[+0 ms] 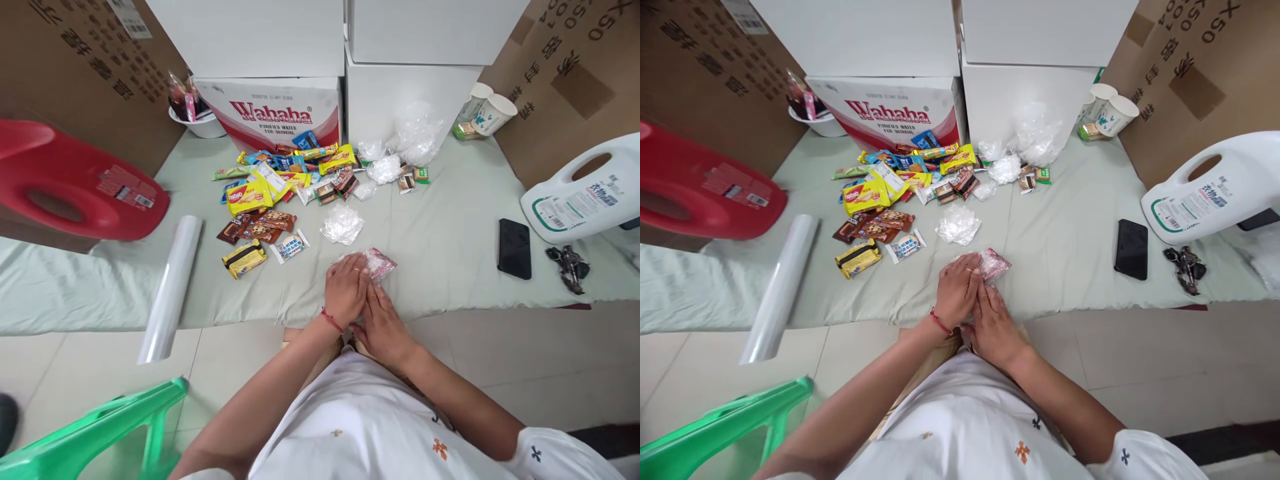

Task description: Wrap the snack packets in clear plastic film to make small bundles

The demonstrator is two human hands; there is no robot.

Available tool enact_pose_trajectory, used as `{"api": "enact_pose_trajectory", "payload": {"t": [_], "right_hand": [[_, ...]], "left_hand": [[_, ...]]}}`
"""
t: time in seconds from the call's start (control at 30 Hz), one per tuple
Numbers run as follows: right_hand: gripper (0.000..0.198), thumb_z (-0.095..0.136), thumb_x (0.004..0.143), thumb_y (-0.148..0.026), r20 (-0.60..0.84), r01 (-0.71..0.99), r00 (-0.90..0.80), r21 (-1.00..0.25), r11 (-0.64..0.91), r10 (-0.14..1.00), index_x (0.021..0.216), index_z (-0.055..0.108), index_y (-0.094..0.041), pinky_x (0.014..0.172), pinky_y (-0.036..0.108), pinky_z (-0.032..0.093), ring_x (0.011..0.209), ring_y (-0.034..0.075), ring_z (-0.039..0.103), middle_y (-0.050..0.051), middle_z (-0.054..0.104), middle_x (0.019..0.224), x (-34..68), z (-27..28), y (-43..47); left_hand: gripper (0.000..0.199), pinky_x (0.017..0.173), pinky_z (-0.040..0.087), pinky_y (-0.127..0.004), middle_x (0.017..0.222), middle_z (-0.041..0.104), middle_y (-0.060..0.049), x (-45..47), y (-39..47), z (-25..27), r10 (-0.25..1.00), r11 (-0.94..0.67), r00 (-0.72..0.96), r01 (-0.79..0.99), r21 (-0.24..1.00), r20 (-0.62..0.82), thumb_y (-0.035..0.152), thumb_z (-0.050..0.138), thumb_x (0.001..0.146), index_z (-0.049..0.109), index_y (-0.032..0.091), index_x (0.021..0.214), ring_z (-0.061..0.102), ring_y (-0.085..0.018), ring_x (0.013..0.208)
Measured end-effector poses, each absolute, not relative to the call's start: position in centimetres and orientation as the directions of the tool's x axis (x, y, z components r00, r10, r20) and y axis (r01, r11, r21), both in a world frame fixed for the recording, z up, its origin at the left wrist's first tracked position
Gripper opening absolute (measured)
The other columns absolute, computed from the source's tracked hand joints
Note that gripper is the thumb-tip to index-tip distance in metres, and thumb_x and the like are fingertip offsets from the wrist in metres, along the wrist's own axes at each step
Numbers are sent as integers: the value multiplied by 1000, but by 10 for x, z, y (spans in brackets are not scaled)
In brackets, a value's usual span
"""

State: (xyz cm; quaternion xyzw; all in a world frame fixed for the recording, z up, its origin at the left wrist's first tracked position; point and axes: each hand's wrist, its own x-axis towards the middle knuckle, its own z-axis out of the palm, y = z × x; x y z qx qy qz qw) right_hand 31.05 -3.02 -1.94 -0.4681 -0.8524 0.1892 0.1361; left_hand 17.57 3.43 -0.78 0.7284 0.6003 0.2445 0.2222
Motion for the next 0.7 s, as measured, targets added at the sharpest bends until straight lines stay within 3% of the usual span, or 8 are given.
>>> {"api": "enact_pose_trajectory", "payload": {"t": [0.07,0.13,0.23,0.33,0.4,0.5,0.6,0.7], "right_hand": [[66,55,97,-37,52,654,-599,-543,526,799,154,43,-5,120,58,37,152,37,31,26,35,162,330,-10,-30],[43,49,101,-35,52,567,-627,-654,501,778,137,63,-16,111,49,49,137,30,54,18,55,149,353,6,-19],[35,40,105,-29,125,552,-524,-703,448,842,119,72,-25,99,39,57,111,21,69,8,72,123,379,31,16],[39,50,100,-25,169,584,-621,-552,595,766,137,62,-24,114,47,44,134,25,55,10,63,141,384,39,62],[52,60,95,-25,68,547,-765,-457,702,640,147,53,-21,119,53,34,143,28,45,13,55,150,378,35,89],[59,70,91,-29,-61,526,-838,-359,771,543,145,53,-16,112,51,38,131,30,51,16,60,140,366,27,110],[46,70,91,-32,-75,511,-858,-221,831,508,131,60,-12,96,44,44,111,30,54,17,63,119,359,29,107],[35,66,93,-31,-54,502,-865,-116,857,500,121,62,-10,89,42,42,103,30,51,15,60,109,357,35,91]], "left_hand": [[48,118,28,-54,156,52,-13,177,31,-11,983,-184,152,810,557,104,40,38,105,53,20,147,36,-34,150],[52,118,27,-55,157,50,-15,178,28,-13,982,-187,151,841,507,110,42,43,103,51,19,149,35,-37,150],[52,117,28,-55,155,52,-17,178,28,-15,970,-241,214,868,435,112,41,47,102,50,18,149,39,-39,147],[51,116,28,-53,151,54,-17,175,29,-17,951,-310,284,880,359,124,41,49,102,50,18,147,41,-38,144],[50,112,32,-51,146,56,-18,172,30,-16,941,-339,316,884,324,121,40,51,101,50,16,145,46,-36,137],[52,97,40,-47,132,61,-21,168,31,-9,943,-330,327,900,284,62,41,55,99,50,13,142,54,-35,121],[51,90,41,-46,118,63,-19,165,33,4,943,-321,332,914,248,-4,47,63,94,55,15,133,56,-35,111],[41,89,43,-45,110,62,-17,165,36,15,940,-305,334,917,258,-75,44,70,89,60,16,116,59,-34,104]]}}
